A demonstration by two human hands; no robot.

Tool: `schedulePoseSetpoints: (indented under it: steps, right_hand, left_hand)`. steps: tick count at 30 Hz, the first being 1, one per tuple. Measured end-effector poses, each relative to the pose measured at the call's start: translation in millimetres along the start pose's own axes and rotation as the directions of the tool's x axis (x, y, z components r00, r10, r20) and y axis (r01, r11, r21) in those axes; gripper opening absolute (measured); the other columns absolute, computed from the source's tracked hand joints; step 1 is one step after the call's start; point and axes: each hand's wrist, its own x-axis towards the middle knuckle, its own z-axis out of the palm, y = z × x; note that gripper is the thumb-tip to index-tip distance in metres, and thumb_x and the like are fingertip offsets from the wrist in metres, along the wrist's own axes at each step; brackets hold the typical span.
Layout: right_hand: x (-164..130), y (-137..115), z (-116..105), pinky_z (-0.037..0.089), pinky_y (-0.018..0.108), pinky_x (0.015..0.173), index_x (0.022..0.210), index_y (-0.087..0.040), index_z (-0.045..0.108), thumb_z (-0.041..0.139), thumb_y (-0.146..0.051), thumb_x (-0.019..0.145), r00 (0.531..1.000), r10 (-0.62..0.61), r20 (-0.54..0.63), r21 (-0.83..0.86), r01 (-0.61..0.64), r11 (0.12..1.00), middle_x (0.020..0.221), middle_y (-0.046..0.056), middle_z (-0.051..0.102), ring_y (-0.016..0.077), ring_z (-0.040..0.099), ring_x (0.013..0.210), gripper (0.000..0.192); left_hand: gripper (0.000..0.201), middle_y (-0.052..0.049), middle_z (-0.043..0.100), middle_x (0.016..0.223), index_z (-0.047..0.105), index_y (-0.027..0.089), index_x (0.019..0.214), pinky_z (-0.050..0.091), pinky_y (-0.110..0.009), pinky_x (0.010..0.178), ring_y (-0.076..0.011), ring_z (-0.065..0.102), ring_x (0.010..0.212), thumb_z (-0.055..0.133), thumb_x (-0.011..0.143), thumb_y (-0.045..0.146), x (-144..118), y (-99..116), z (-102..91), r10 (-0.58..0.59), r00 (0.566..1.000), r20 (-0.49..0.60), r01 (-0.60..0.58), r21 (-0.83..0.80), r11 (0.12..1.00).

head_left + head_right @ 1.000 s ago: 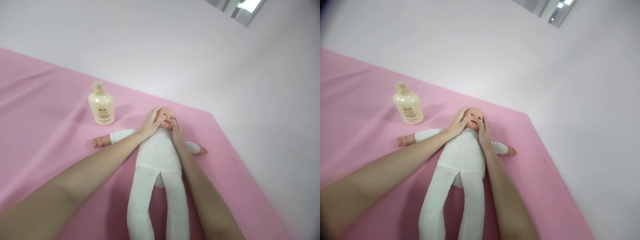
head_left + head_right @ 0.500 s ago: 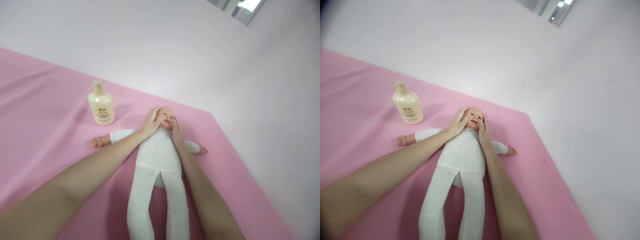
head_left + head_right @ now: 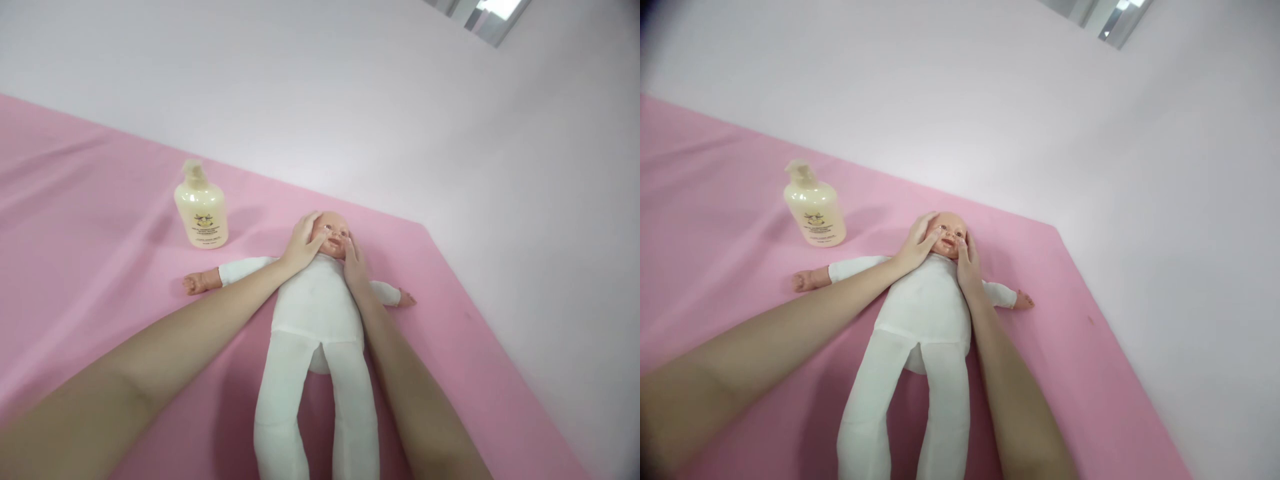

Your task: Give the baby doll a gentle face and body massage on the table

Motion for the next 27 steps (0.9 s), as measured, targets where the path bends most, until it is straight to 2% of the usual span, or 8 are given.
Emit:
schedulePoseSetpoints:
  steps: [9, 15, 22, 27]
  right_hand:
    - [-0.9, -3.3, -0.3, 0.032, 0.046, 0.128, 0.148, -0.024, 0.053, 0.045, -0.068, 0.096, 1.0, 0.004, -0.01, -0.026, -0.004, 1.0, 0.158, 0.007, 0.053, 0.0234, 0.046, 0.149, 0.068]
    - [2.0, 4.7, -0.5, 0.041, 0.046, 0.122, 0.149, -0.027, 0.052, 0.046, -0.068, 0.094, 1.0, 0.012, 0.004, 0.033, -0.012, 0.999, 0.157, 0.006, 0.053, 0.0225, 0.05, 0.146, 0.068]
    - [8.0, 18.8, -2.1, 0.042, 0.05, 0.12, 0.151, -0.028, 0.049, 0.047, -0.07, 0.093, 0.999, 0.047, -0.024, 0.021, -0.046, 0.999, 0.157, 0.006, 0.054, 0.0227, 0.052, 0.144, 0.072]
    - [6.8, 17.7, -3.3, 0.042, 0.051, 0.121, 0.151, -0.03, 0.05, 0.045, -0.07, 0.093, 0.999, 0.044, -0.024, -0.004, -0.044, 0.999, 0.157, 0.005, 0.053, 0.0238, 0.049, 0.146, 0.07]
  left_hand:
    - [0.056, -0.015, 0.051, 0.153, 0.047, 0.022, 0.145, 0.031, -0.05, 0.125, -0.028, 0.045, 0.145, 0.045, 0.101, 0.057, 0.4, 0.6, 0.7, -0.01, 1.0, 0.003, 0.01, 0.005, 1.0]
    - [0.056, -0.015, 0.05, 0.153, 0.047, 0.021, 0.145, 0.031, -0.048, 0.126, -0.0274, 0.045, 0.146, 0.045, 0.101, 0.056, 0.0, 0.6, 1.0, -0.014, 1.0, 0.004, 0.014, -0.003, 1.0]
    - [0.055, -0.015, 0.05, 0.153, 0.046, 0.022, 0.145, 0.031, -0.05, 0.125, -0.0277, 0.045, 0.146, 0.044, 0.101, 0.055, 1.0, -0.3, 2.0, 0.004, 1.0, 0.01, -0.005, 0.004, 1.0]
    - [0.056, -0.016, 0.051, 0.153, 0.046, 0.021, 0.146, 0.031, -0.049, 0.125, -0.0279, 0.045, 0.145, 0.045, 0.101, 0.055, 0.8, -2.1, 3.5, 0.019, 1.0, 0.005, -0.019, 0.0, 1.0]
